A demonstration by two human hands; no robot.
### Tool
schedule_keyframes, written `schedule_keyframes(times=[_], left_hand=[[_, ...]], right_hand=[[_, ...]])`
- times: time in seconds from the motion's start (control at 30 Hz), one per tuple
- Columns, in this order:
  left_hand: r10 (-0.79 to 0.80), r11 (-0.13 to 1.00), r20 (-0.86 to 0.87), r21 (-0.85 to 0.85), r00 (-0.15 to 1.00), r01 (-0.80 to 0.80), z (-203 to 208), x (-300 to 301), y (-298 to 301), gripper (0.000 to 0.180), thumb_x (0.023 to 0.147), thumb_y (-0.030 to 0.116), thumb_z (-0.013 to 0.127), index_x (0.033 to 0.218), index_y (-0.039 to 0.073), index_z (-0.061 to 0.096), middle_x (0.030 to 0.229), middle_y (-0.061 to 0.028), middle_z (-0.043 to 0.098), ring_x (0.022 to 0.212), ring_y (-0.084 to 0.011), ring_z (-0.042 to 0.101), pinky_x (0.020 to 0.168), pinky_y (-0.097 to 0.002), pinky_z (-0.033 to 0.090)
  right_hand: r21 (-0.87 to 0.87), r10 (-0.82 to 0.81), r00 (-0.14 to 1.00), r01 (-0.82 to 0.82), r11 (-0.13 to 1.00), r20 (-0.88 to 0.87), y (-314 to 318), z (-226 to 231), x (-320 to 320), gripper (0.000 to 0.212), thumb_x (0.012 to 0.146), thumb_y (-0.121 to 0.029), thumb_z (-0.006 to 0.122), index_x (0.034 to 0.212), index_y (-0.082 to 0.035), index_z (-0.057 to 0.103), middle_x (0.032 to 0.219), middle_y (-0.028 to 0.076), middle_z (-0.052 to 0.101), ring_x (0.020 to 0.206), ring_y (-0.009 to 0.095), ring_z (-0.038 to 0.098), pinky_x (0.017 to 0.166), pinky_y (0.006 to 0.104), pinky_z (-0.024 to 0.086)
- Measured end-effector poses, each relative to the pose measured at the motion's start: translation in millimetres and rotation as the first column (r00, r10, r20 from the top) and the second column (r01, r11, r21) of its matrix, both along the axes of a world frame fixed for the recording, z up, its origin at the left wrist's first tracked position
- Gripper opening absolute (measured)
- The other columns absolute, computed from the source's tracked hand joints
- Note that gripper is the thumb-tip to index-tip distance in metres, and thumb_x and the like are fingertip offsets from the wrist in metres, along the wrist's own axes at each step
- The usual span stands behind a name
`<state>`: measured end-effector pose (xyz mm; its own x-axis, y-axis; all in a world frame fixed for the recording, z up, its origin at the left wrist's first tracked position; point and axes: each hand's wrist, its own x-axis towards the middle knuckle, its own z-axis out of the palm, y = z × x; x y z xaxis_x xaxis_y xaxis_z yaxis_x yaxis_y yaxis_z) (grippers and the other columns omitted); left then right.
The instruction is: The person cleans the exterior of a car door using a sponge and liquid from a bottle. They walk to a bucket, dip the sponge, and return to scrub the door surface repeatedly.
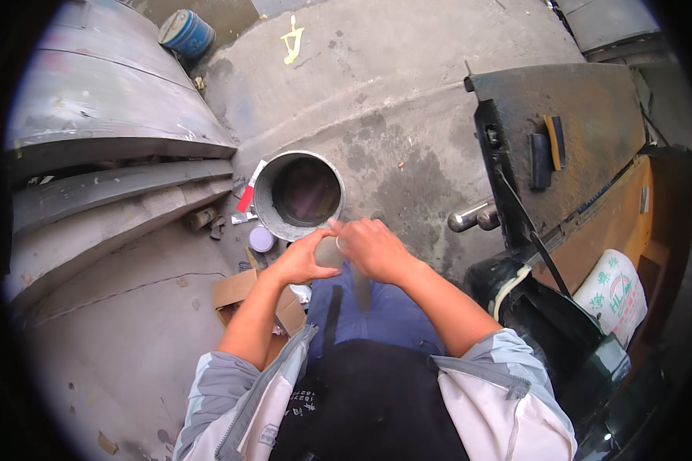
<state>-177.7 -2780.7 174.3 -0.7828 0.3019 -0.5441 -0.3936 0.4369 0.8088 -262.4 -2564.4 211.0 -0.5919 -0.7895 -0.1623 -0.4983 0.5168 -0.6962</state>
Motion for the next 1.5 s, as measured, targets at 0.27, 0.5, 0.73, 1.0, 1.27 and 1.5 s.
schedule_keyframes(times=[0.27,0.5,0.73,1.0,1.27,1.5], left_hand=[[0.465,0.87,-0.145,-0.11,0.873,-0.481,-172.4,-6.1,-92.6,0.085,0.07,0.017,0.091,0.143,0.008,0.048,0.131,-0.0134,0.061,0.121,-0.0249,0.059,0.105,-0.0368,0.046],[0.74,0.673,0.137,-0.164,0.659,-0.721,-367.5,-3.1,-86.7,0.091,0.075,0.017,0.087,0.15,0.007,0.037,0.136,-0.0187,0.057,0.124,-0.0288,0.058,0.105,-0.0391,0.046],[0.675,0.622,0.024,-0.556,0.738,-0.551,-492.4,-4.6,-54.3,0.097,0.078,0.027,0.084,0.152,0.002,0.027,0.144,-0.0307,0.045,0.132,-0.0442,0.048,0.11,-0.0446,0.041],[0.572,0.634,0.111,-0.688,0.813,-0.353,-550.1,-1.0,-60.3,0.09,0.076,0.027,0.085,0.146,0.001,0.034,0.142,-0.0317,0.048,0.132,-0.044,0.049,0.108,-0.0445,0.043],[0.642,0.624,0.152,-0.674,0.751,-0.397,-567.0,-2.8,-51.5,0.093,0.07,0.026,0.088,0.145,0.002,0.038,0.132,-0.0273,0.061,0.122,-0.0431,0.059,0.103,-0.0444,0.048],[0.05,0.651,0.231,-0.746,0.972,0.144,-629.0,45.0,-91.6,0.079,0.075,0.039,0.083,0.139,0.004,0.054,0.14,-0.0225,0.056,0.126,-0.0364,0.057,0.104,-0.0423,0.048]], right_hand=[[-0.07,-0.349,0.937,0.348,0.935,-0.005,-7.9,-122.8,-5.0,0.064,0.09,-0.013,0.068,0.148,-0.005,0.041,0.117,0.02,0.064,0.105,0.038,0.062,0.094,0.0457,0.049],[0.306,-0.545,0.77,0.458,0.835,0.333,44.1,-255.4,114.4,0.064,0.09,-0.015,0.072,0.146,-0.002,0.043,0.106,0.021,0.065,0.088,0.033,0.066,0.08,0.0403,0.055],[0.573,-0.616,0.652,0.323,0.753,0.442,86.5,-273.0,200.9,0.062,0.091,-0.024,0.068,0.144,-0.002,0.044,0.119,0.025,0.064,0.104,0.045,0.064,0.089,0.0487,0.053],[0.51,-0.527,0.76,0.302,0.805,0.381,93.7,-282.5,198.0,0.057,0.086,-0.024,0.071,0.135,-0.001,0.053,0.11,0.021,0.067,0.095,0.041,0.065,0.085,0.0475,0.053],[0.535,-0.579,0.723,0.341,0.773,0.376,100.7,-288.8,200.9,0.055,0.086,-0.024,0.071,0.134,-0.003,0.055,0.112,0.02,0.067,0.096,0.041,0.066,0.086,0.0481,0.053],[0.501,-0.567,0.728,0.35,0.791,0.386,103.6,-288.4,198.9,0.054,0.086,-0.024,0.071,0.133,-0.003,0.056,0.111,0.02,0.067,0.097,0.041,0.066,0.087,0.0476,0.053]])
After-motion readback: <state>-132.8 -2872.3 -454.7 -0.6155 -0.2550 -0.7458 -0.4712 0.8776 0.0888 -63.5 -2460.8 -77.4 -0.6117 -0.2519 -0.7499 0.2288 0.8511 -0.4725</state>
